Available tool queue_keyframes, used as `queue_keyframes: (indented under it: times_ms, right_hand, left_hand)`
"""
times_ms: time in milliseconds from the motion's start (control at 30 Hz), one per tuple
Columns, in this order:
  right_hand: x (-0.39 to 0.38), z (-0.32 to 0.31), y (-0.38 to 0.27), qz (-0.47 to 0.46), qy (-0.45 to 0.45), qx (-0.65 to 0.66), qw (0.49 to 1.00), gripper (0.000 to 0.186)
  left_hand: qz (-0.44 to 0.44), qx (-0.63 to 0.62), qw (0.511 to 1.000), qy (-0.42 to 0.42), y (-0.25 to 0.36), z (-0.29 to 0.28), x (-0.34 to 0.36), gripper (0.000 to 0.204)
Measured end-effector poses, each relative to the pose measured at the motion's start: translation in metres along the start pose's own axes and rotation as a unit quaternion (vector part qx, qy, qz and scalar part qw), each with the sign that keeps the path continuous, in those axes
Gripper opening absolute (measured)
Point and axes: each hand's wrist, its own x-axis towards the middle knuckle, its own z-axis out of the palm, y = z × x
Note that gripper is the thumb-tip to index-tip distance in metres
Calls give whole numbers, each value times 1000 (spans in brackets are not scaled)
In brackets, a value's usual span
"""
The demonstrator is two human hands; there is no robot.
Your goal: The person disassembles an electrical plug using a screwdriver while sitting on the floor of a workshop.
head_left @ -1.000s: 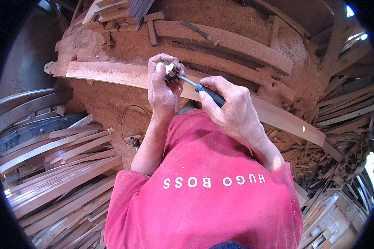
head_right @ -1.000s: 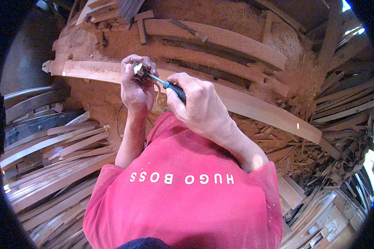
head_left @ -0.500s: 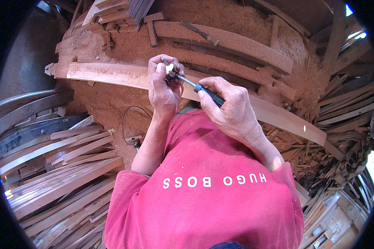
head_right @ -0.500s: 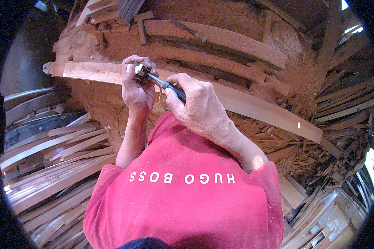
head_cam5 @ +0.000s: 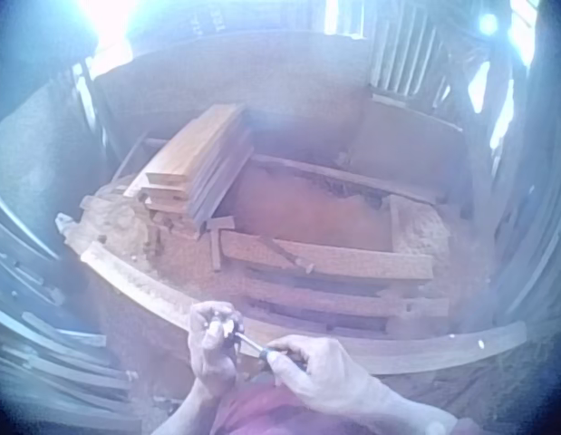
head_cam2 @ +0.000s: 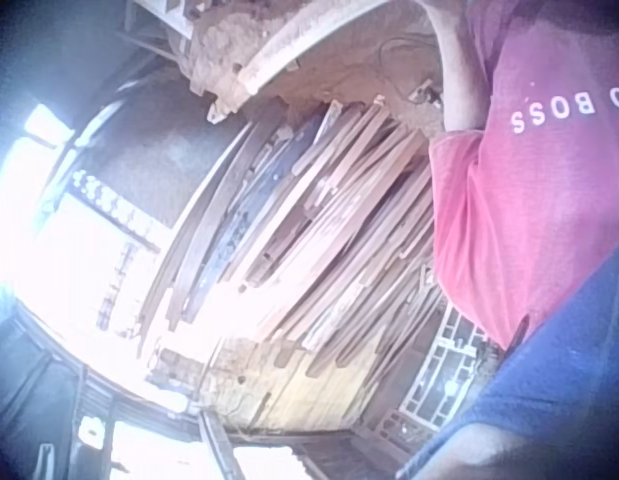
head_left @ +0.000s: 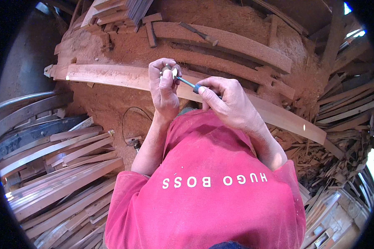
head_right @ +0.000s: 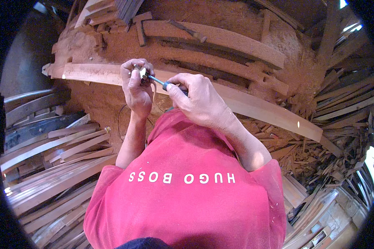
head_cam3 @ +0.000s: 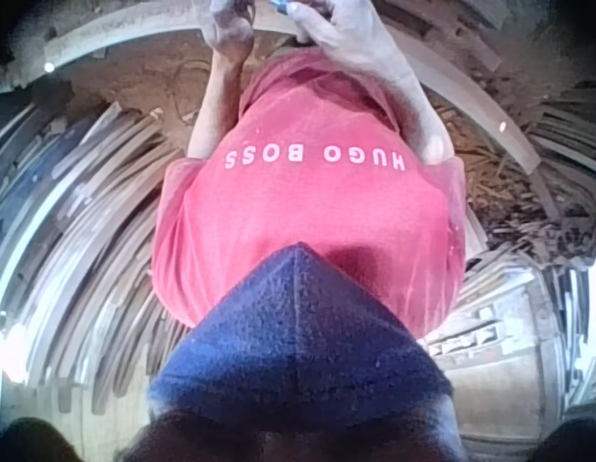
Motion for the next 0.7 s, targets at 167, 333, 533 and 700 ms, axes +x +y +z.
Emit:
queue_keyframes:
  times_ms: [167,333,533,700]
  right_hand:
    - [3,0,5,17,-9,9,1000,26]
    - [3,3,7,21,-4,25,999,24]
    - [2,2,11,32,-5,96,995,22]
    - [2,3,14,28,1,81,996,22]
  left_hand:
    - [-12,-45,999,18,-1,3,0,26]
    - [2,-42,999,4,-5,0,1,27]
    - [-16,-60,998,23,-1,3,1,25]
    - [-12,-27,999,15,-6,1,-2,27]
